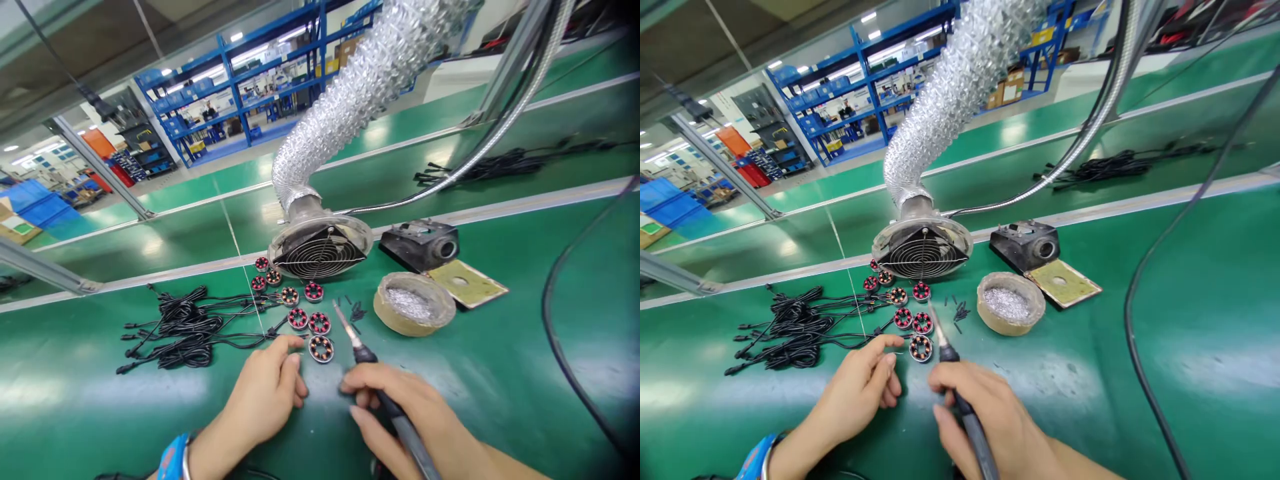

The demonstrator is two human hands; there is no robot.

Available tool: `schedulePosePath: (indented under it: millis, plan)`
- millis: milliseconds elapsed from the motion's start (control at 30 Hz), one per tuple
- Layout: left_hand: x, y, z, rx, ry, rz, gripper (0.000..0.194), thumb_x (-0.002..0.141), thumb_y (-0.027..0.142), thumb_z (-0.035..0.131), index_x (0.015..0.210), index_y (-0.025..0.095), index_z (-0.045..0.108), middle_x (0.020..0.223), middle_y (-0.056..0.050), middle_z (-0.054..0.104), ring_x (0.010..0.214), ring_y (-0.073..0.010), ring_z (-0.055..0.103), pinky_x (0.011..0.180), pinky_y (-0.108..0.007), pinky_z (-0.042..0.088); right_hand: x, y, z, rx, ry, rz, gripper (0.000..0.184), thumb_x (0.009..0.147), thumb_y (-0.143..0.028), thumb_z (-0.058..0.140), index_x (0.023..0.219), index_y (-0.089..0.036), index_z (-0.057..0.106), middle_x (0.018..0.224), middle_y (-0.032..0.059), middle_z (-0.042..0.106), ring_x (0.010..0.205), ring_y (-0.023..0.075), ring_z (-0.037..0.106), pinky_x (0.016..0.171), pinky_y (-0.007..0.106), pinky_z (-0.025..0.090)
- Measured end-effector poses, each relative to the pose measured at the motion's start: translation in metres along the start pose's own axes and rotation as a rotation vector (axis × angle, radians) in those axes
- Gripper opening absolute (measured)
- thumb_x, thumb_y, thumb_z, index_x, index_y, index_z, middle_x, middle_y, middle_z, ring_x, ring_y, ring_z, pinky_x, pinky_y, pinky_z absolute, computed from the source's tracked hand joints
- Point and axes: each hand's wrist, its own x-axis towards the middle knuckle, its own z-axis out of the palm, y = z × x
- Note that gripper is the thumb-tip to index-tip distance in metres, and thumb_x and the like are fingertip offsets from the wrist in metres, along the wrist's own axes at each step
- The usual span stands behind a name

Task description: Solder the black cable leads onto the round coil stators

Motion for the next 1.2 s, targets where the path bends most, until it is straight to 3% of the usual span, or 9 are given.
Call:
schedulePosePath:
  millis: [133, 267, 467, 533, 633, 767, 900, 1100, 1200]
  plan:
    - [-0.005, 0.006, 0.004, 0.205, 0.0, 0.094, 0.041, 0.093, 0.031, 0.045, 0.131, 0.02, 0.056, 0.057, 0.006, 0.05, 0.051, -0.0149, 0.048, 0.054, -0.025, 0.033, 0.006, 0.014, 0.004, -0.162, 0.043, 0.022, 0.029, 0.086, -0.009, 0.049, 0.112, -0.022, 0.052, 0.092, 0.0053, 0.066, 0.075, 0.0182, 0.065, 0.066, 0.03, 0.057]
    - [-0.008, 0.012, 0.003, 0.324, -0.035, 0.119, 0.03, 0.09, 0.022, 0.047, 0.114, 0.021, 0.064, 0.053, 0.008, 0.036, 0.05, -0.014, 0.038, 0.054, -0.026, 0.025, 0.008, 0.015, 0.004, -0.103, -0.068, 0.047, 0.035, 0.083, -0.006, 0.049, 0.115, -0.022, 0.05, 0.094, 0.0051, 0.064, 0.082, 0.0193, 0.063, 0.071, 0.032, 0.057]
    - [-0.01, 0.012, 0.007, 0.403, -0.038, 0.152, 0.021, 0.093, 0.023, 0.043, 0.095, 0.021, 0.064, 0.049, 0.008, 0.031, 0.046, -0.0136, 0.034, 0.053, -0.027, 0.023, 0.002, 0.01, 0.001, -0.047, -0.237, 0.062, 0.049, 0.075, -0.007, 0.062, 0.118, -0.023, 0.046, 0.097, 0.0035, 0.062, 0.082, 0.0208, 0.053, 0.069, 0.032, 0.049]
    - [-0.013, 0.009, 0.011, 0.416, -0.022, 0.221, 0.016, 0.09, 0.023, 0.047, 0.096, 0.022, 0.063, 0.048, 0.009, 0.035, 0.045, -0.0133, 0.036, 0.052, -0.026, 0.024, 0.002, 0.01, 0.003, -0.031, -0.269, 0.054, 0.045, 0.077, -0.004, 0.057, 0.116, -0.023, 0.046, 0.096, 0.0029, 0.062, 0.081, 0.0208, 0.051, 0.069, 0.032, 0.046]
    - [-0.016, 0.002, 0.016, 0.428, -0.044, 0.332, 0.019, 0.084, 0.022, 0.058, 0.102, 0.023, 0.063, 0.061, 0.006, 0.057, 0.052, -0.0137, 0.05, 0.055, -0.025, 0.031, 0.003, 0.012, 0.006, -0.021, -0.279, 0.036, 0.038, 0.08, -0.003, 0.052, 0.111, -0.023, 0.046, 0.091, 0.0024, 0.061, 0.078, 0.0207, 0.048, 0.067, 0.031, 0.042]
    - [-0.014, -0.004, 0.021, 0.379, -0.059, 0.404, 0.017, 0.087, 0.016, 0.053, 0.093, 0.024, 0.067, 0.083, 0.001, 0.072, 0.072, -0.0148, 0.063, 0.067, -0.023, 0.039, 0.003, 0.014, 0.007, -0.013, -0.262, 0.045, 0.037, 0.082, -0.006, 0.054, 0.113, -0.023, 0.045, 0.09, 0.0035, 0.058, 0.079, 0.0213, 0.048, 0.067, 0.03, 0.041]
    - [-0.011, -0.001, 0.014, 0.256, -0.071, 0.308, 0.017, 0.088, 0.016, 0.051, 0.08, 0.02, 0.066, 0.069, 0.003, 0.063, 0.062, -0.0106, 0.052, 0.061, -0.021, 0.035, 0.001, 0.014, 0.006, 0.025, -0.264, 0.075, 0.04, 0.078, -0.005, 0.058, 0.111, -0.023, 0.045, 0.093, 0.0022, 0.058, 0.079, 0.0199, 0.047, 0.067, 0.028, 0.04]
    - [-0.007, 0.002, -0.004, -0.06, -0.123, 0.026, 0.027, 0.088, 0.042, 0.055, 0.075, 0.019, 0.056, 0.051, 0.01, 0.024, 0.049, -0.0097, 0.021, 0.047, -0.023, 0.018, -0.001, 0.012, 0.005, -0.066, -0.202, 0.086, 0.043, 0.076, -0.003, 0.064, 0.111, -0.021, 0.047, 0.085, 0.0016, 0.052, 0.079, 0.0208, 0.045, 0.066, 0.028, 0.039]
    - [-0.008, 0.006, 0.0, 0.075, -0.104, -0.024, 0.032, 0.086, 0.048, 0.056, 0.074, 0.019, 0.056, 0.051, 0.01, 0.026, 0.05, -0.0098, 0.023, 0.047, -0.024, 0.017, 0.0, 0.009, 0.005, -0.154, -0.178, 0.02, 0.033, 0.08, -0.007, 0.062, 0.107, -0.021, 0.049, 0.081, 0.0015, 0.049, 0.075, 0.0208, 0.043, 0.063, 0.028, 0.037]
